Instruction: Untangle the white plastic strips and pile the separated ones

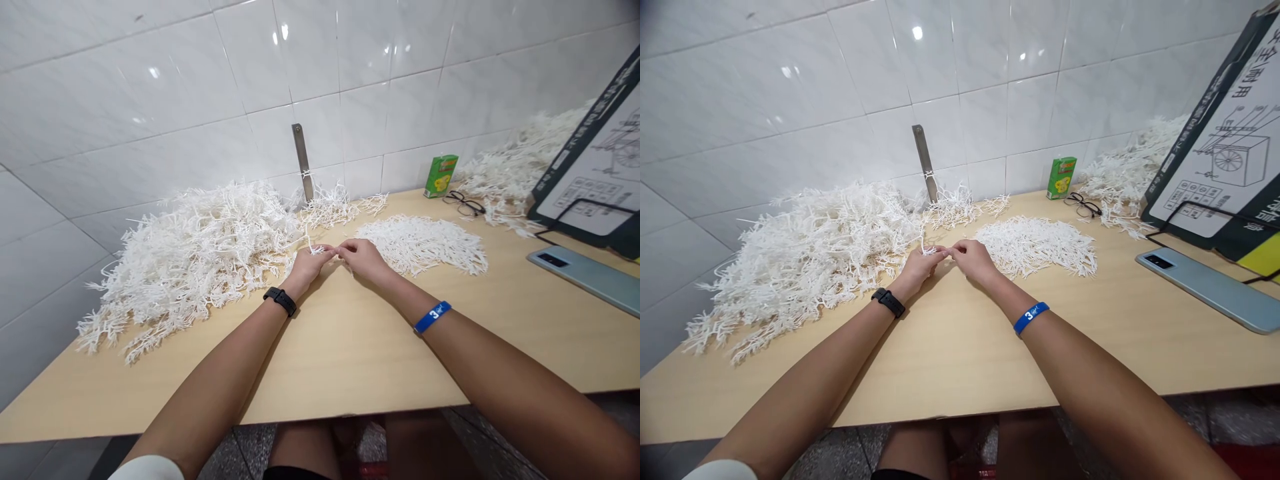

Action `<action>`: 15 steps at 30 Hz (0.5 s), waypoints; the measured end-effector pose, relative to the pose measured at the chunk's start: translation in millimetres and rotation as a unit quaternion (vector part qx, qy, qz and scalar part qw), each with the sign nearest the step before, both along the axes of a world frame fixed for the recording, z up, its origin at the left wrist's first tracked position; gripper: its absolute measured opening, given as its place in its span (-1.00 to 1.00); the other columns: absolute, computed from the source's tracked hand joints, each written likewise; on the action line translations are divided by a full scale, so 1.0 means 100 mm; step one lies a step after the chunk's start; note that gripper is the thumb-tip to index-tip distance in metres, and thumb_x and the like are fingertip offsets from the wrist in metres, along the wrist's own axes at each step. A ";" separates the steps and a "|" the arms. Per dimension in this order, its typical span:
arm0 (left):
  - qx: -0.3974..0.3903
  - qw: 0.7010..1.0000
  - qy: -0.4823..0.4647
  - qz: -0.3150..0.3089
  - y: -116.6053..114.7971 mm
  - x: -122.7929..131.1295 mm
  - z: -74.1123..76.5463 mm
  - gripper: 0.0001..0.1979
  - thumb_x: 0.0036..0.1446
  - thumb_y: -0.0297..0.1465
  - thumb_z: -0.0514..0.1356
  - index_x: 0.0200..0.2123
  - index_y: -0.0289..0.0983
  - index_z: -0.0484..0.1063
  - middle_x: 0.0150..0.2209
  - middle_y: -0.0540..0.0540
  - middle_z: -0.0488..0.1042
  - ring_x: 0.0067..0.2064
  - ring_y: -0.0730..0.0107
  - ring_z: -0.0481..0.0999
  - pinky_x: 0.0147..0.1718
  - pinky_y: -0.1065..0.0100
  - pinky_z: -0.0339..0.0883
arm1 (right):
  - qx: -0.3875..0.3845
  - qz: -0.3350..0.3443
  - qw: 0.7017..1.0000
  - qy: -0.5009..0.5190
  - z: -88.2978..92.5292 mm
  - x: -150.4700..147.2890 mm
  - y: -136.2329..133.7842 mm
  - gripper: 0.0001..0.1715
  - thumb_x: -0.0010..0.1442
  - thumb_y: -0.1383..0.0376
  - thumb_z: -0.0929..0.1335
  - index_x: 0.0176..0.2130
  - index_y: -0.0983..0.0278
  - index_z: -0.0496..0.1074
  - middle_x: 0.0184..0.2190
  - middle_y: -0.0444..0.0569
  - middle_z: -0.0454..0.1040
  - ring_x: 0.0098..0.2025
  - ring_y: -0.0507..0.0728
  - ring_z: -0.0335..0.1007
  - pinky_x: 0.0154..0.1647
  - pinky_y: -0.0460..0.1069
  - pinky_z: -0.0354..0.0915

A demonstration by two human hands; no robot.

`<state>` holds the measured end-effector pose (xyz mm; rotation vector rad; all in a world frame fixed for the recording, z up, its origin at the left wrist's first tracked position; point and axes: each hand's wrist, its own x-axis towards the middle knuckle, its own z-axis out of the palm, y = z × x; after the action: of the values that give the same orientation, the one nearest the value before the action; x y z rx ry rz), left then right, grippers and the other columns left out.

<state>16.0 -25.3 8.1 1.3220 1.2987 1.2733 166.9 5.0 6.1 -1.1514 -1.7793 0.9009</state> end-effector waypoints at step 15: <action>-0.016 0.991 -0.111 -0.077 0.08 -0.06 -0.05 -0.77 0.21 -0.25 0.14 -0.14 -0.25 0.34 -0.62 0.14 0.06 -0.62 0.59 0.02 -0.63 0.52 -0.07 | 0.110 0.000 0.994 -0.023 0.00 0.03 0.01 -0.75 0.18 0.34 0.29 -0.21 0.29 0.54 -0.23 0.02 0.55 -0.32 0.09 0.37 -0.22 -0.01 0.26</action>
<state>10.0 -17.4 2.9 1.1976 1.0376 1.2469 169.6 6.1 5.7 -1.0366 -1.8638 0.6624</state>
